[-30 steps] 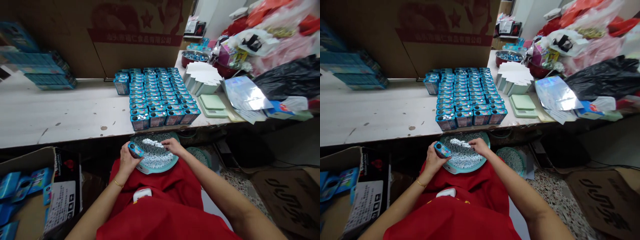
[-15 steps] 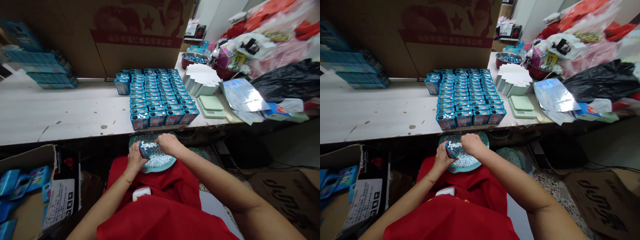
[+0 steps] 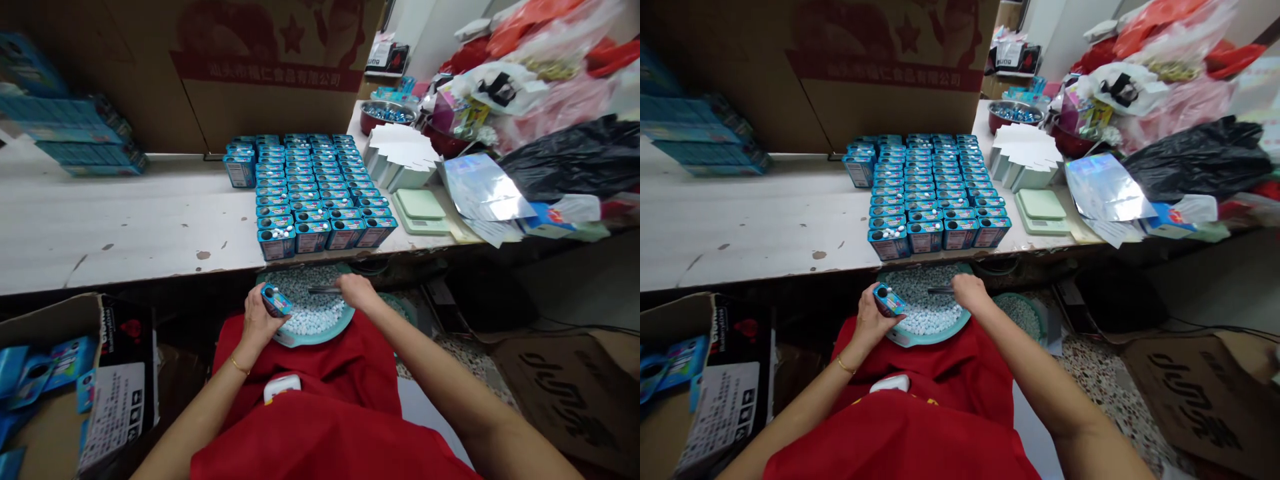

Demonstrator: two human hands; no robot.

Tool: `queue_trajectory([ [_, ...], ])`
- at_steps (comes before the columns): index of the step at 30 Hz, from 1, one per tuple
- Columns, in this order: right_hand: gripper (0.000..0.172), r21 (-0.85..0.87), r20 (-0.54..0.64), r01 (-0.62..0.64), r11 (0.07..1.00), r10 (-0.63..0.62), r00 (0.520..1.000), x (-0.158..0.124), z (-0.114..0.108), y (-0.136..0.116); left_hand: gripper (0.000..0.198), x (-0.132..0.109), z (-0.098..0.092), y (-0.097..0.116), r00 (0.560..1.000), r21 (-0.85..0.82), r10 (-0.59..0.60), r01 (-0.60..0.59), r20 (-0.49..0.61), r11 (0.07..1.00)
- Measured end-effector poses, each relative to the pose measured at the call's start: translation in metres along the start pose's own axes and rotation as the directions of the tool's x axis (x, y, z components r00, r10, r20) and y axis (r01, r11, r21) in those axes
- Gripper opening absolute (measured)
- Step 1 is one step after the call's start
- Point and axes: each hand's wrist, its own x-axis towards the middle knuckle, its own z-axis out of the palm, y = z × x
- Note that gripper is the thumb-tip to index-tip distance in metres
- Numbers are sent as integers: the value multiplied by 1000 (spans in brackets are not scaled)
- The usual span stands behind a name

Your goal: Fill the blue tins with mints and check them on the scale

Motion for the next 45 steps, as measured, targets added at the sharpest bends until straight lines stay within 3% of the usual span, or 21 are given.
queue_trajectory([
  [2, 34, 43, 33, -67, 997, 65, 997, 15, 37, -4, 92, 0, -5, -2, 999, -22, -44, 43, -15, 999],
  [6, 38, 173, 67, -82, 981, 72, 995, 45, 96, -43, 91, -2, -11, -5, 995, -48, -100, 99, -28, 994],
  [9, 40, 300, 49, -34, 953, 20, 999, 64, 115, -64, 92, -4, -14, -8, 990, -58, -140, 138, -30, 989],
  [13, 39, 453, 18, 23, 891, -35, 999, 73, 117, -54, 92, -6, -16, -12, 981, -88, -191, 188, -19, 978],
  [18, 38, 558, -39, 56, 828, -41, 998, 59, 95, -17, 92, -2, -14, -9, 989, -70, -142, 139, -39, 988],
  [24, 36, 589, -126, 185, 787, -137, 983, 27, 29, 3, 90, 4, 0, 4, 997, -85, -74, 76, 33, 993],
  [28, 36, 331, -116, 332, 883, -311, 943, 5, -15, -11, 90, 4, 10, 13, 995, -76, -60, 66, 76, 995],
  [32, 34, -3, -51, 288, 958, -287, 956, -13, -43, -38, 91, -1, 13, 16, 997, -18, -2, 3, 78, 1000],
  [35, 32, -146, -56, 275, 950, -286, 957, -23, -54, -58, 90, -3, 13, 16, 996, 5, 37, -38, 80, 999],
  [40, 31, -192, -78, 326, 926, -346, 935, -32, -64, -79, 91, -2, 16, 13, 997, -7, 26, -26, 77, 1000],
  [42, 32, -192, -85, 342, 920, -363, 928, -33, -65, -73, 92, -1, 15, 12, 998, -16, 23, -22, 63, 1000],
  [45, 31, -166, -92, 292, 942, -309, 946, -26, -53, -44, 93, -2, 10, 9, 999, -41, 3, -1, 33, 999],
])
